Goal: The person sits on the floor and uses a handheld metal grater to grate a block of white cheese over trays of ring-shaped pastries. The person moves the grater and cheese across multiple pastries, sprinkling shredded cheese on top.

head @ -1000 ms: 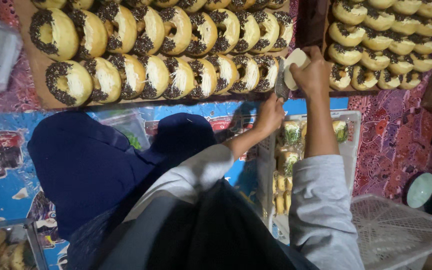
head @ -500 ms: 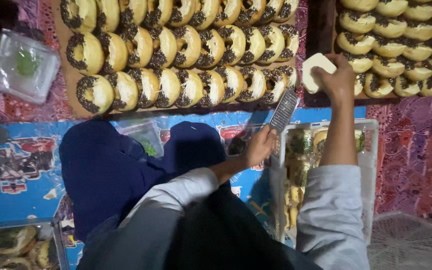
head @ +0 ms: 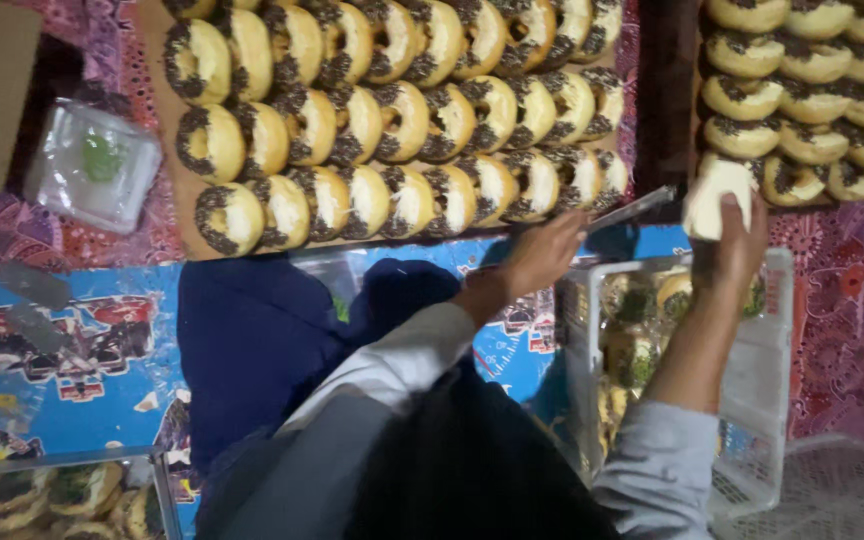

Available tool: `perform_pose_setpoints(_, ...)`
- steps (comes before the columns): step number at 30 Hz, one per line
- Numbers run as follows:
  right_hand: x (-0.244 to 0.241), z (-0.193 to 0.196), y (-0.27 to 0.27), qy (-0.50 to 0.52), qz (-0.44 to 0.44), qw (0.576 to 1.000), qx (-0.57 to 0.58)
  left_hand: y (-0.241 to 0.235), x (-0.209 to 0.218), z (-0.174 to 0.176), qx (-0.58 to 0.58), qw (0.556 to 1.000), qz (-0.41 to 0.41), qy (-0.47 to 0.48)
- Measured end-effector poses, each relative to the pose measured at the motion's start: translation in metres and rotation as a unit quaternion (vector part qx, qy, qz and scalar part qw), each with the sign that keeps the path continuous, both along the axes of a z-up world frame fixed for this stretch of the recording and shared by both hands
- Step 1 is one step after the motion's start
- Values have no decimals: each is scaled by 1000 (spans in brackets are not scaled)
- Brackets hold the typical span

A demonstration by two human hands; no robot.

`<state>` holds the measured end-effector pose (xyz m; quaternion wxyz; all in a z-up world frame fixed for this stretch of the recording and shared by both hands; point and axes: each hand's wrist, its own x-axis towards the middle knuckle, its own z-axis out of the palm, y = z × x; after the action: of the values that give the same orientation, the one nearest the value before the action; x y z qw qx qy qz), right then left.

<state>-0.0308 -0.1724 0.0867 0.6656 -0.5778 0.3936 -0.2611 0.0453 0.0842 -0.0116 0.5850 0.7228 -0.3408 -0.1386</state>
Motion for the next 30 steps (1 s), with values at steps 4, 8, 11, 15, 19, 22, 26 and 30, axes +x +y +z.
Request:
perform_pose_setpoints(4,-43,-6,3,-162,-29,972,170,3,-12,-9,-59,998,-7,21)
perform_pose_setpoints(8,-57,-11,35,-269,-12,934,235,68,-40,8,-84,995,24,52)
perform_pose_setpoints(11,-37,-4,91,-194,0,960,203,143,-44,33,-113,952,46,281)
perform_pose_setpoints(15,34,11,218,29,247,958,-142,222,-9,64,-341,830,124,423)
perform_pose_setpoints(19,80,30,378,-24,290,955,-60,284,9,82,-383,809,174,409)
perform_pose_setpoints(22,102,45,452,-48,278,959,22,329,10,81,-389,802,208,402)
perform_pose_setpoints(26,121,68,495,46,301,950,-68,394,20,70,-364,805,271,383)
perform_pose_setpoints(30,152,93,510,95,305,929,-188,444,47,56,-310,823,286,381)
